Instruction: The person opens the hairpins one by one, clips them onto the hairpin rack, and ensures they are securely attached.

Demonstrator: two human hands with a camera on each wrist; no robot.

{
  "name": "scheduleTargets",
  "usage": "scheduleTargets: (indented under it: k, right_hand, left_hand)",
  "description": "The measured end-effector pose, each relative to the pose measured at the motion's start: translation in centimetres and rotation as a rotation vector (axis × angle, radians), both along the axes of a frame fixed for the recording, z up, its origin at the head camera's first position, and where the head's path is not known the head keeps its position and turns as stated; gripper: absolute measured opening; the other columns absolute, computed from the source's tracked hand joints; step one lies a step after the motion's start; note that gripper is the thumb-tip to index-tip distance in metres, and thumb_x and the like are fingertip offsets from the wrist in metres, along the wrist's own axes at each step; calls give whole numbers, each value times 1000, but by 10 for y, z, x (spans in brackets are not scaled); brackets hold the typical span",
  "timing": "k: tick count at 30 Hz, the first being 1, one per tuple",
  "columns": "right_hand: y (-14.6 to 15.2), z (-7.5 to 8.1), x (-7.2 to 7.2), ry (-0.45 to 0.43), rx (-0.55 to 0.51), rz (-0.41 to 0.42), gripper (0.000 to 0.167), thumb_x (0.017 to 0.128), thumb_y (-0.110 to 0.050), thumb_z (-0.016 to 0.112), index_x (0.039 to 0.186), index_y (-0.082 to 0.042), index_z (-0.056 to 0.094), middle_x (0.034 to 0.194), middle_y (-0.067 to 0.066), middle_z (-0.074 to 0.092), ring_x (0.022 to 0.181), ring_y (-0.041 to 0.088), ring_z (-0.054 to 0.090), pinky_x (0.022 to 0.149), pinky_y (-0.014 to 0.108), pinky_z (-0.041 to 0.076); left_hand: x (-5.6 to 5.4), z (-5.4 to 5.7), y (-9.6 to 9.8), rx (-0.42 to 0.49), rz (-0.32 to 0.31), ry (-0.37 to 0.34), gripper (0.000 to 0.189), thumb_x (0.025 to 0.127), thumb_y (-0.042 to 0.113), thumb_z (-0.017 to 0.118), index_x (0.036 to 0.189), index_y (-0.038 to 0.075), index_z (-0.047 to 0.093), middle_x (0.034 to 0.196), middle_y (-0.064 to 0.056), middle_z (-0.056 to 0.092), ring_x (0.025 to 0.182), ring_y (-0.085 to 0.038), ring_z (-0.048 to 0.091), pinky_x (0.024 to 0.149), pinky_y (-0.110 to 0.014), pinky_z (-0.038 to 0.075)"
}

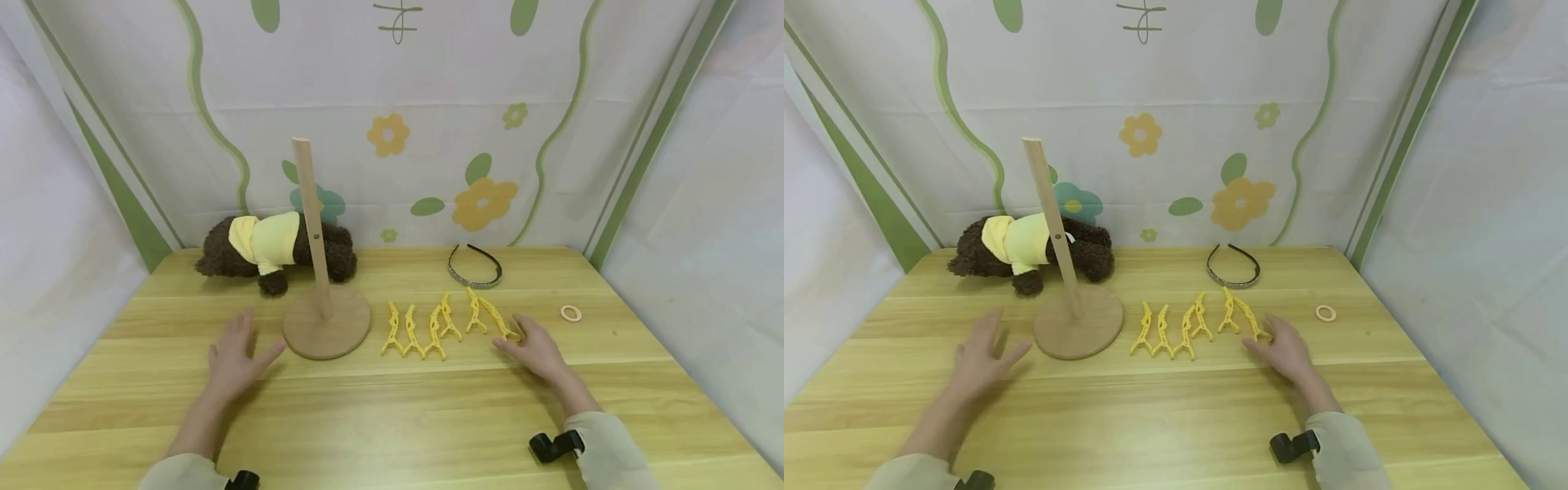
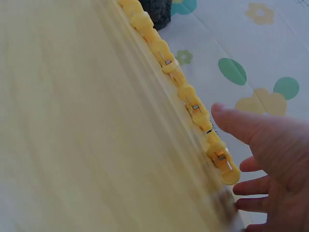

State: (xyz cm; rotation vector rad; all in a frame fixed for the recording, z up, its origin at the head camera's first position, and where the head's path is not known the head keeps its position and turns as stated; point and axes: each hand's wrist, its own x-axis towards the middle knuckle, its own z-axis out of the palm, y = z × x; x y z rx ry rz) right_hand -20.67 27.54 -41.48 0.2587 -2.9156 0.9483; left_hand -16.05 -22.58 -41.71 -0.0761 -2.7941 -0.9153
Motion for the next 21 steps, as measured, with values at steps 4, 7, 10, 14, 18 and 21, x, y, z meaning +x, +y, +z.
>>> scheduleTargets:
  k: [4,7,10,14,18,21]
  right_hand:
    - [0,-13,3,77,30,-42,71,78,-44,59,120,11,41,120,31,39,109,45,35,88,55,26]
    - [-2,-20,4,125,74,-63,64,78,-44,59,115,7,49,120,29,40,110,45,35,86,58,24]
    - [-6,-24,4,144,91,-82,62,78,-45,58,112,6,52,122,29,39,111,44,33,86,59,21]
    - [-7,-22,6,151,76,-105,59,79,-42,58,111,6,52,121,28,40,111,44,33,87,59,21]
    - [-6,-20,7,153,72,-113,57,80,-40,58,111,7,52,121,28,41,111,44,33,86,60,21]
    - [-6,-20,7,145,67,-110,56,80,-39,58,111,7,51,121,28,40,111,45,33,84,61,21]
  left_hand:
    - [-3,-11,6,-55,-10,-18,86,78,55,51,138,4,16,136,-28,15,121,-45,11,83,-68,-3]
    - [-2,-15,7,-105,-4,-12,85,76,57,51,137,6,21,134,-29,18,120,-46,13,83,-68,-3]
    - [-1,-17,7,-127,10,-21,85,75,59,50,137,7,22,134,-30,16,121,-46,11,83,-67,-5]
    - [-2,-18,10,-149,21,-39,86,73,63,49,137,10,24,135,-30,14,120,-48,9,83,-67,-8]
    - [-4,-17,16,-150,22,-43,85,73,64,48,137,14,26,135,-29,16,120,-49,7,83,-67,-8]
    - [-5,-17,19,-150,29,-60,85,72,66,47,137,16,25,135,-28,16,120,-49,4,83,-66,-10]
